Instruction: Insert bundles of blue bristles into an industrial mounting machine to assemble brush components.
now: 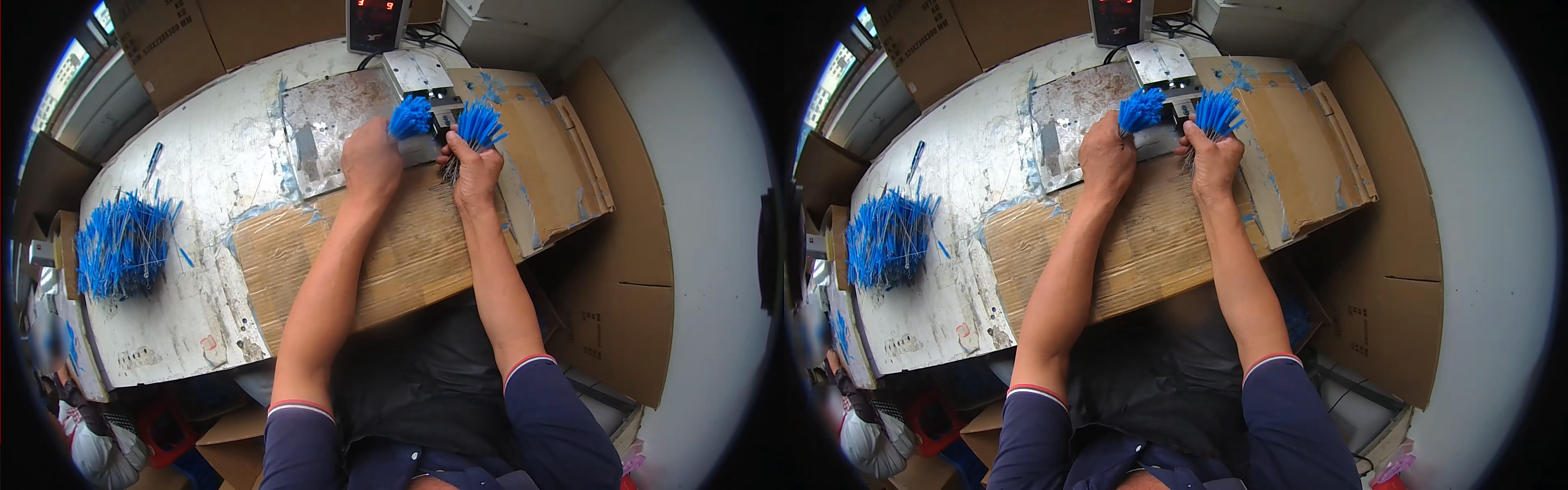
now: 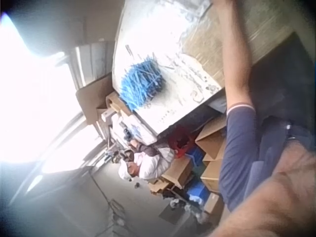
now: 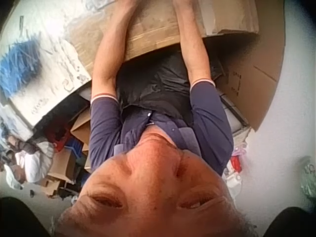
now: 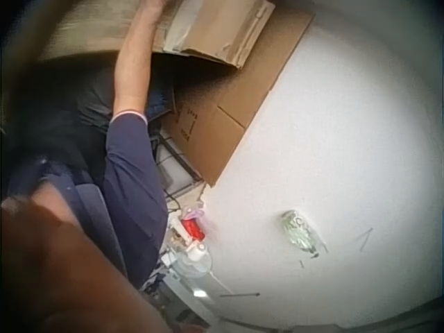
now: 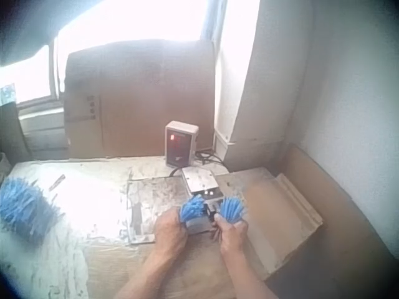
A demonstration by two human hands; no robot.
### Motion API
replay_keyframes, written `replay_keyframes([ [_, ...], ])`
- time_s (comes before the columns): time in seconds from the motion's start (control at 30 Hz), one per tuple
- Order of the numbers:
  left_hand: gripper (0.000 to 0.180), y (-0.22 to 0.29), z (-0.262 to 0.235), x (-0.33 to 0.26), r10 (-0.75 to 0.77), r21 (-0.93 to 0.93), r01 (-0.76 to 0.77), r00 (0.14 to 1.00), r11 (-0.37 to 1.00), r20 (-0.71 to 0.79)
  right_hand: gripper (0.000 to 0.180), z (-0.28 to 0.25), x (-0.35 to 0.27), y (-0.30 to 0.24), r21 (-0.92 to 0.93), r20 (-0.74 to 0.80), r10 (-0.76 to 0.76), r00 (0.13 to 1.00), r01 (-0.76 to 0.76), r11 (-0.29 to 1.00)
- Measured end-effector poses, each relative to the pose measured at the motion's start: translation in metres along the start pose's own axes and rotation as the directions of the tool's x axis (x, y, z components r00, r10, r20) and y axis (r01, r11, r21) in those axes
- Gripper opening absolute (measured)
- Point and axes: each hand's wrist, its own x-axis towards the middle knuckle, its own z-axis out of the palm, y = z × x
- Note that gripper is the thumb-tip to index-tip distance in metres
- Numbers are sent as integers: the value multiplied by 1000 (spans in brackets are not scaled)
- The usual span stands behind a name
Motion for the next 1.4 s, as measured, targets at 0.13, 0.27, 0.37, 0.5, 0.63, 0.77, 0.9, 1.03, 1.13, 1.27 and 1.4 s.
replay_keyframes([
  [0.13, 15, -7, 3, -3, 82, 19, -81, 997, 997, -16, 14, 0, 0, -1, -31, -21, 47, 999, -47, 998],
  [0.27, 20, -6, 2, -5, 96, 72, -98, 995, 993, 32, 11, -1, 0, -4, -44, 22, 84, 996, -83, 996],
  [0.37, 22, -7, 2, -7, 117, 85, -120, 992, 989, 38, 10, 1, -4, -10, 5, 70, 142, 987, -143, 990],
  [0.5, 18, -5, 4, -6, 125, 60, -124, 992, 990, -6, 9, 5, -4, -12, 7, 58, 152, 987, -153, 988],
  [0.63, 15, -5, 6, -4, -9, -52, 7, 999, 999, -36, 12, 8, -5, -14, 11, 91, 90, 992, -91, 996],
  [0.77, 13, -13, 10, -3, -72, -403, 10, 988, 915, -139, 16, 15, -6, -10, -69, 200, 178, 963, -168, 983],
  [0.9, 12, -12, -14, -2, -215, -605, 132, 974, 785, -66, 21, 42, -21, 1, -181, 287, 175, 942, -126, 975],
  [1.03, 26, 12, 1, -4, -174, -767, 74, 984, 638, -49, 31, 13, -9, -6, -348, 328, 150, 933, -28, 937],
  [1.13, 37, 11, 6, -6, -178, -809, 36, 980, 587, -86, 28, 35, -29, -22, -311, 358, 97, 929, 21, 950],
  [1.27, 34, 0, 4, -4, -254, -860, 37, 961, 509, -109, 22, 6, -7, 10, -184, 391, 232, 891, -172, 968],
  [1.4, 25, -9, 4, 0, -430, -886, 193, 903, 421, -8, 20, -25, 32, 28, -16, 274, 318, 908, -326, 945],
])
